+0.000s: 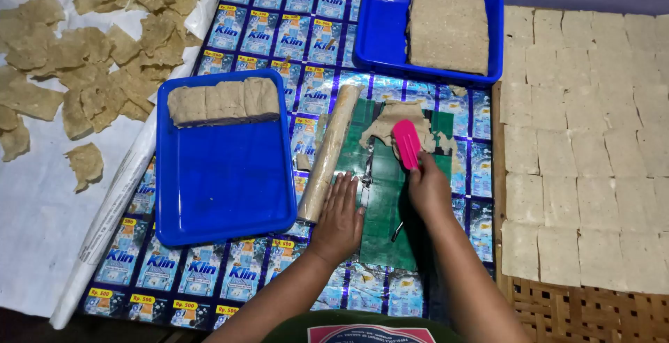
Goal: Preparing dough by rolling it flat and cutting it into rectangular pieces.
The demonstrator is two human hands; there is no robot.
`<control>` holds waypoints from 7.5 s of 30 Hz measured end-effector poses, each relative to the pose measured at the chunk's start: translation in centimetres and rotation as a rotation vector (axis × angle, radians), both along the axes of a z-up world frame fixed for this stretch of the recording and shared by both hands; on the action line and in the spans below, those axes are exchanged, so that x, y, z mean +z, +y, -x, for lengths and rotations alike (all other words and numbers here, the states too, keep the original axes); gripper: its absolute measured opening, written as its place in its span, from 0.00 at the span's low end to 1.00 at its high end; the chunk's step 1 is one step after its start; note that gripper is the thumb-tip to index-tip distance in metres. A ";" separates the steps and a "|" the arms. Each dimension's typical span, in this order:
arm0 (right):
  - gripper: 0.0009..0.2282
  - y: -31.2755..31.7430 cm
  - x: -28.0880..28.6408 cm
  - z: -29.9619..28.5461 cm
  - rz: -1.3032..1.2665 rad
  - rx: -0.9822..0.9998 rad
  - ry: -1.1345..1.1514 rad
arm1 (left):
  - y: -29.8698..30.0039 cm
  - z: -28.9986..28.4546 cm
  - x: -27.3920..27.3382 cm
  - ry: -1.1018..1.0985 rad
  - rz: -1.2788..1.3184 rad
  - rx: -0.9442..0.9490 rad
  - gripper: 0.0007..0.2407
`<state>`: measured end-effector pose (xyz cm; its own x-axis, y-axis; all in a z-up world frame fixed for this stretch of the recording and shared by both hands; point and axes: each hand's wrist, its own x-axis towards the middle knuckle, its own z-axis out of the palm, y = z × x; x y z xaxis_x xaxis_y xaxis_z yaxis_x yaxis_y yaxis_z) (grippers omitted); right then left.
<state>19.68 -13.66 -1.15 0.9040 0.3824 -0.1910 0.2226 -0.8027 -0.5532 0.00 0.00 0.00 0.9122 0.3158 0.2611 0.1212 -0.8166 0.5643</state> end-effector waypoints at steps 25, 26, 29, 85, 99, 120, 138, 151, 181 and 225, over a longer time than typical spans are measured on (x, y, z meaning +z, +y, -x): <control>0.10 -0.2 2.6 -4.3 0.479 0.308 -0.369 | -0.1 -0.5 0.1 0.137 -0.078 -0.006 0.26; 0.10 0.5 3.5 -2.7 0.481 0.306 -0.320 | -0.2 -0.5 0.0 0.097 -0.074 0.009 0.26; 0.10 3.0 4.7 2.2 0.466 0.405 -0.246 | -0.1 -0.7 -0.8 0.013 -0.050 0.051 0.26; 0.29 2.1 12.1 -0.8 -0.049 0.617 -0.494 | 4.9 -2.8 5.0 0.362 -0.285 0.304 0.29; 0.26 -2.8 2.0 -11.8 0.335 0.672 -0.564 | 9.3 -13.8 3.3 0.119 -0.339 -0.196 0.23; 0.28 3.1 3.5 -15.6 0.275 0.526 -0.334 | 11.6 -19.9 1.0 0.199 -0.279 -0.014 0.22; 0.33 -1.0 2.4 -8.9 0.257 0.547 -0.497 | 7.9 -12.4 3.6 0.253 -0.242 -0.063 0.22; 0.35 -5.0 1.7 -2.1 0.183 0.533 -0.658 | 4.7 -6.2 2.2 0.154 -0.324 -0.078 0.24; 0.27 -0.3 3.5 -7.4 0.279 0.486 -0.431 | 7.7 -12.2 2.8 0.231 -0.214 -0.006 0.21; 0.30 -6.0 6.3 7.4 0.189 0.336 -0.648 | 5.4 -7.5 5.5 0.048 -0.215 -0.048 0.21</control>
<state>12.32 -19.67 5.19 0.6982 0.6710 0.2495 0.7065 -0.7022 -0.0881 7.52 5.35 5.53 0.9377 0.2136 0.2739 0.1016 -0.9228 0.3717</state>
